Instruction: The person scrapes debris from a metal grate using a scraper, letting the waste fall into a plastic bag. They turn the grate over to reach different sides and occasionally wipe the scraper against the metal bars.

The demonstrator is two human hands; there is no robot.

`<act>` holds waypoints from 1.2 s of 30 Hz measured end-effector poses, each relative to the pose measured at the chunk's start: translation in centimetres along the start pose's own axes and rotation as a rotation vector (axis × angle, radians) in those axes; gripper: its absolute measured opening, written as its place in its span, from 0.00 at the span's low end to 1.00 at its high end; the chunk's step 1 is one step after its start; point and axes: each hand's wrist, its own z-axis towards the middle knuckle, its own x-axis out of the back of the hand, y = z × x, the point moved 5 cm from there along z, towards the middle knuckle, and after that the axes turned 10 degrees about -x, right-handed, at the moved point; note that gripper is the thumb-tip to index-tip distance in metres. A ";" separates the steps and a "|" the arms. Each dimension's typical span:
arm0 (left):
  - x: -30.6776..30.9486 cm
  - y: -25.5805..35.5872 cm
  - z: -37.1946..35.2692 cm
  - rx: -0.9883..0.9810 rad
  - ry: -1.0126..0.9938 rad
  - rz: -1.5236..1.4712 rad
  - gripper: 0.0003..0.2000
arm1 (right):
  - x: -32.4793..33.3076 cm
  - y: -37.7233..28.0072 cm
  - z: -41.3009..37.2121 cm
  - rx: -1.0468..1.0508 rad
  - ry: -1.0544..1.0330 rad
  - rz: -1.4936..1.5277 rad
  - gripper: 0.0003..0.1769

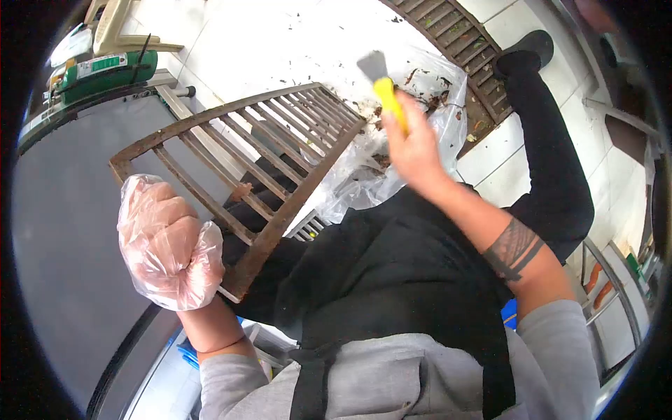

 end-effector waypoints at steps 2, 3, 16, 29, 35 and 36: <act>0.2 0.1 0.0 0.003 -0.026 0.011 0.13 | -2.0 4.0 -1.8 -0.065 -0.394 -0.304 0.19; 0.2 0.2 0.0 0.011 -0.023 0.024 0.13 | -2.2 5.0 -2.2 -0.246 -0.658 -0.496 0.19; -0.2 0.1 0.0 0.057 0.019 0.022 0.14 | -4.0 3.2 0.1 -0.198 -0.615 -0.391 0.17; -0.5 -0.1 0.9 0.050 -0.033 0.050 0.13 | -2.5 3.2 3.6 -0.091 -0.500 -0.678 0.14; 1.7 -2.4 -2.2 0.225 0.428 -0.266 0.20 | -3.1 2.8 3.9 -0.149 -0.758 -0.287 0.14; 1.7 -2.9 -2.4 0.147 0.545 -0.410 0.26 | -2.8 1.7 3.7 -0.131 -0.750 -0.251 0.15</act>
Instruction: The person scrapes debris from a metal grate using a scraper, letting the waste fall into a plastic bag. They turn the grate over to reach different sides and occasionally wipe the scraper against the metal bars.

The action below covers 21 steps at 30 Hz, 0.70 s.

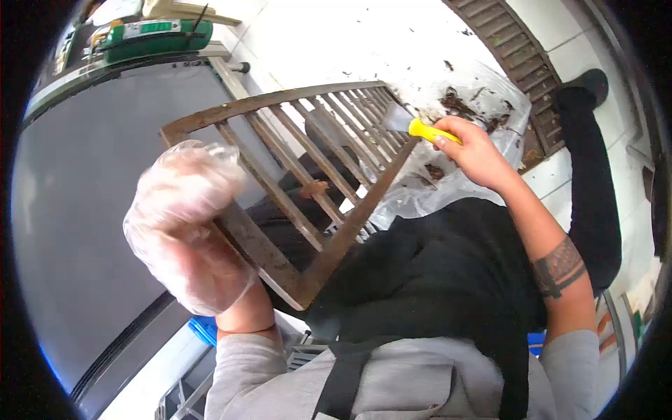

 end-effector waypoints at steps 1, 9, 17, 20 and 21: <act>0.6 0.0 -0.4 0.137 0.090 0.020 0.32 | 0.3 -1.4 -0.5 0.010 -0.007 0.009 0.15; -1.0 -0.3 0.7 0.195 0.104 0.256 0.38 | 2.9 -19.0 -5.3 0.455 -0.109 0.085 0.17; -1.0 -0.2 0.5 0.177 0.077 0.243 0.35 | 5.0 -22.1 -6.2 0.405 -0.324 -0.340 0.14; -1.0 -0.4 0.7 0.148 0.041 0.220 0.35 | 4.3 -21.9 -5.6 0.500 -0.146 -0.250 0.15; -1.0 -0.5 0.8 0.124 0.022 0.207 0.35 | 3.7 -22.5 -5.8 0.666 -0.084 -0.214 0.15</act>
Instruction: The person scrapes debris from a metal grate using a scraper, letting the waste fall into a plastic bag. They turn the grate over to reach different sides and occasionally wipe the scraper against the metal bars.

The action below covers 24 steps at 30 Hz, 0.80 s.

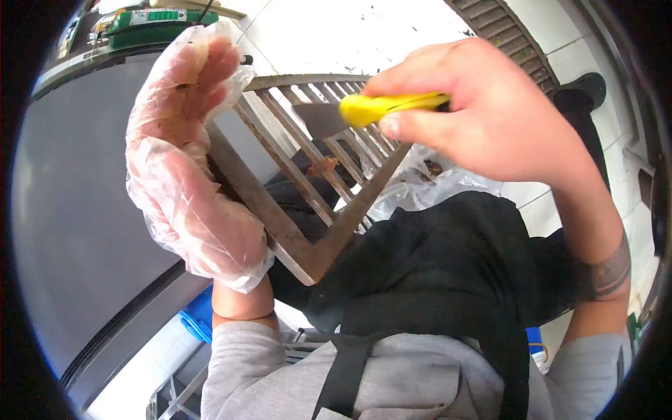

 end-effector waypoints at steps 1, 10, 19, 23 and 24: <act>-0.4 0.0 0.2 0.043 0.138 0.051 0.39 | -0.5 -0.5 0.1 0.073 0.058 -0.076 0.15; -1.0 0.6 0.2 -0.034 0.022 0.007 0.35 | 0.5 -0.8 1.0 -0.223 -0.130 -0.003 0.13; -1.7 0.9 0.5 -0.021 0.120 0.018 0.35 | 0.9 -0.5 0.5 -0.277 -0.328 -0.014 0.15; 0.0 -1.2 1.2 -0.049 0.002 -0.018 0.38 | 0.5 -0.4 0.3 -0.445 -0.197 0.040 0.14; -0.5 -0.8 1.4 -0.068 -0.093 -0.047 0.35 | 0.0 -0.3 0.3 -0.400 -0.219 -0.022 0.14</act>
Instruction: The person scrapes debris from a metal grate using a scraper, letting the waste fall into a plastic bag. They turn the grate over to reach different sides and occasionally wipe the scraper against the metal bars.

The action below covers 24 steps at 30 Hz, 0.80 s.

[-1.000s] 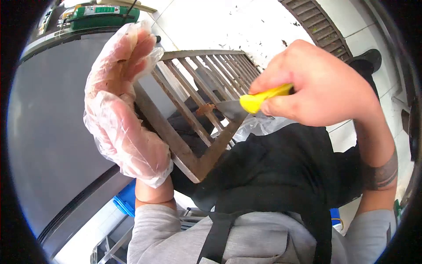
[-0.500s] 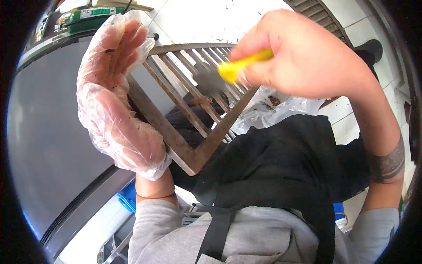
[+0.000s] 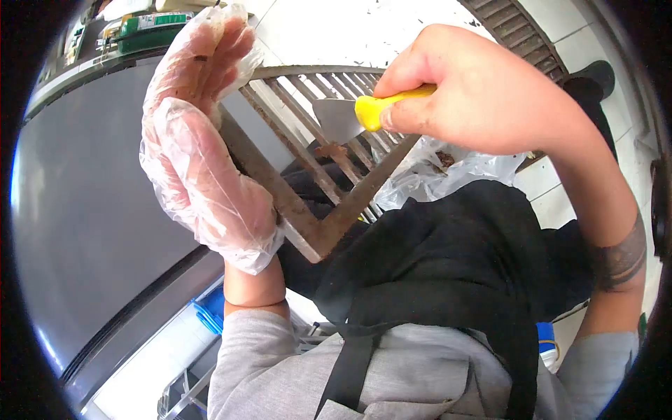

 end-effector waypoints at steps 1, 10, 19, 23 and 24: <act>-0.6 0.4 0.0 -0.001 -0.003 -0.003 0.35 | 0.0 -0.1 -0.3 0.046 0.036 0.040 0.13; -1.7 1.6 -0.2 0.068 0.199 0.065 0.33 | 1.1 -0.7 -0.9 0.059 -0.008 0.057 0.11; -1.8 2.0 0.6 0.015 0.123 0.067 0.31 | 0.8 -1.5 -2.6 0.097 0.111 -0.120 0.12; -1.6 1.9 1.1 -0.023 0.138 0.040 0.25 | 2.9 -1.8 -6.8 0.396 0.449 -0.284 0.15; -1.9 2.0 1.3 -0.023 0.083 0.100 0.27 | 3.4 -2.8 -8.1 0.499 0.543 -0.353 0.16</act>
